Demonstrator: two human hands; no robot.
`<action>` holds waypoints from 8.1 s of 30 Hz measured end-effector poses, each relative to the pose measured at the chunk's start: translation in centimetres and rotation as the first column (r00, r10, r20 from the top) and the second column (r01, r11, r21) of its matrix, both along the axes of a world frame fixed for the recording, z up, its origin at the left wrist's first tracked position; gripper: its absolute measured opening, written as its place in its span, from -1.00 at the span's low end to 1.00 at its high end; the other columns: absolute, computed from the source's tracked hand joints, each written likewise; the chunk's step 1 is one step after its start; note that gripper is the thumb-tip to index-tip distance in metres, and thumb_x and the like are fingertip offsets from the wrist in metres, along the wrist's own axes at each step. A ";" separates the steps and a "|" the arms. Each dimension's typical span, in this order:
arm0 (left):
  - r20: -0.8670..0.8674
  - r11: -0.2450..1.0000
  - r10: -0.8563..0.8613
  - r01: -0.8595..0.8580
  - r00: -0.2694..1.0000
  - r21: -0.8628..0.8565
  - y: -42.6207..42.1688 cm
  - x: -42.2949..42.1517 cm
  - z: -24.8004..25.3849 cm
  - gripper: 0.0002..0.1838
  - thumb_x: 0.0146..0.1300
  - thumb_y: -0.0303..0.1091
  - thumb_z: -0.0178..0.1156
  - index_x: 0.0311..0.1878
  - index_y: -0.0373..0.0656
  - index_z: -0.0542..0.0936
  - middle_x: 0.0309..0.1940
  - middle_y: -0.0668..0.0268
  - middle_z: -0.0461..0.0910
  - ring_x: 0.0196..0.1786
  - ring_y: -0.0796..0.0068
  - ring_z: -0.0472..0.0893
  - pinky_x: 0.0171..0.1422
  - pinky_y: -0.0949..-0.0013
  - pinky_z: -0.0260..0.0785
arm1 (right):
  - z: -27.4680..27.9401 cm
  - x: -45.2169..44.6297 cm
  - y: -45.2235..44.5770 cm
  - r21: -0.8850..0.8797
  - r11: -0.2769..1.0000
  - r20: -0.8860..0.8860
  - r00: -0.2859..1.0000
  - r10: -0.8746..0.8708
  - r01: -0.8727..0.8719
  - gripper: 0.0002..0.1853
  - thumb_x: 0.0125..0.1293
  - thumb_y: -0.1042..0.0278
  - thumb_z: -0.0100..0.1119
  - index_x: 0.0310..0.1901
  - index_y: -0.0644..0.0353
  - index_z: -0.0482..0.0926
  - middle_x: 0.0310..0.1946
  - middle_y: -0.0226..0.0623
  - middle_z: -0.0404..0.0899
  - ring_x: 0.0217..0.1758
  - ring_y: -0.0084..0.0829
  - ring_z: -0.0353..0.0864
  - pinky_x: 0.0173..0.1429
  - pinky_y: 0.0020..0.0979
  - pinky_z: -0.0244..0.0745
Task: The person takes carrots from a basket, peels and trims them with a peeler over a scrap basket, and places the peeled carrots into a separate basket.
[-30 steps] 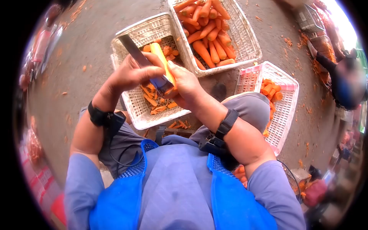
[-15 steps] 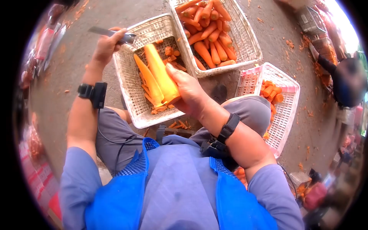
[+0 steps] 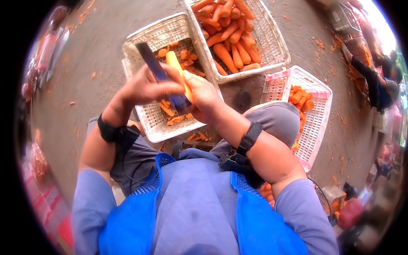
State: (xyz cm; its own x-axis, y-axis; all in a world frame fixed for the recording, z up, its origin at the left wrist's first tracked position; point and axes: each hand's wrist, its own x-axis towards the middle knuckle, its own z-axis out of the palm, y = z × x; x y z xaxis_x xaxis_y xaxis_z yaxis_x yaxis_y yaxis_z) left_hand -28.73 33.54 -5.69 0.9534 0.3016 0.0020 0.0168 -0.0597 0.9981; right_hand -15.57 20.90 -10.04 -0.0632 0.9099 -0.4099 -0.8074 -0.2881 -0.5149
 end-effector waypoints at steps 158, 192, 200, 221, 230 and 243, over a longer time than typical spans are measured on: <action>-0.439 0.751 0.344 0.037 0.830 0.659 -2.5 0.2 -1.3 -0.76 0.24 -0.23 0.24 -0.22 -0.24 0.56 -0.32 -0.08 0.66 -0.17 -0.14 0.66 -0.06 -0.03 0.50 | 1.7 2.5 -0.2 -0.024 0.998 0.719 0.693 0.054 -0.052 -0.62 0.27 0.18 0.41 -0.11 0.32 0.54 -0.43 -0.33 0.57 -0.64 -0.62 0.49 -0.62 -0.51 0.38; 0.014 0.422 -0.592 0.296 0.805 0.857 -27.5 24.1 6.2 -0.87 0.35 -0.38 0.16 -0.32 -0.16 0.48 -0.54 0.03 0.55 -0.41 -0.09 0.61 -0.35 0.02 0.42 | 8.7 11.4 -36.9 0.157 0.646 0.385 0.556 -0.737 0.747 -0.84 0.35 0.39 0.24 -0.13 0.28 0.56 -0.54 -0.45 0.47 -0.72 -0.68 0.36 -0.68 -0.62 0.23; -0.032 0.400 -0.591 0.328 0.806 0.856 -29.4 24.8 5.8 -0.84 0.36 -0.43 0.15 -0.37 -0.17 0.44 -0.58 0.01 0.49 -0.44 -0.13 0.56 -0.38 -0.01 0.37 | 5.2 12.1 -36.8 0.359 0.570 0.780 0.099 -0.618 0.739 -0.87 0.33 0.47 0.23 -0.15 0.30 0.54 -0.49 -0.35 0.53 -0.69 -0.64 0.43 -0.68 -0.56 0.31; -0.003 0.913 -0.325 0.315 0.946 0.260 -17.1 23.4 7.9 -0.87 0.47 -0.40 0.17 -0.11 -0.25 0.63 -0.57 0.45 0.50 -0.56 0.69 0.45 -0.46 0.52 0.31 | 3.9 16.7 -44.1 -0.155 0.579 0.814 0.435 -0.384 0.801 -0.23 0.24 0.31 0.39 0.40 0.43 0.27 -0.30 -0.21 0.65 -0.56 -0.57 0.63 -0.52 -0.63 0.48; -0.228 0.962 0.196 -0.143 0.954 0.232 -0.1 7.2 2.8 -0.88 0.48 -0.36 0.16 -0.15 -0.19 0.61 -0.60 0.45 0.49 -0.59 0.67 0.46 -0.48 0.54 0.31 | 4.9 18.8 -39.6 -0.220 0.672 0.850 0.476 -0.223 0.707 -0.56 0.34 0.26 0.29 0.16 0.31 0.48 -0.32 -0.28 0.65 -0.53 -0.58 0.64 -0.47 -0.62 0.45; -0.223 0.877 0.481 -0.470 0.848 0.101 7.1 -5.0 -1.3 -0.90 0.49 -0.40 0.14 -0.10 -0.21 0.58 -0.56 0.44 0.49 -0.55 0.66 0.45 -0.42 0.53 0.35 | 15.1 23.6 -12.3 -0.110 0.977 0.993 0.059 0.100 0.183 -0.47 0.30 0.18 0.28 0.18 0.39 0.53 -0.29 -0.20 0.69 -0.46 -0.54 0.68 -0.38 -0.53 0.54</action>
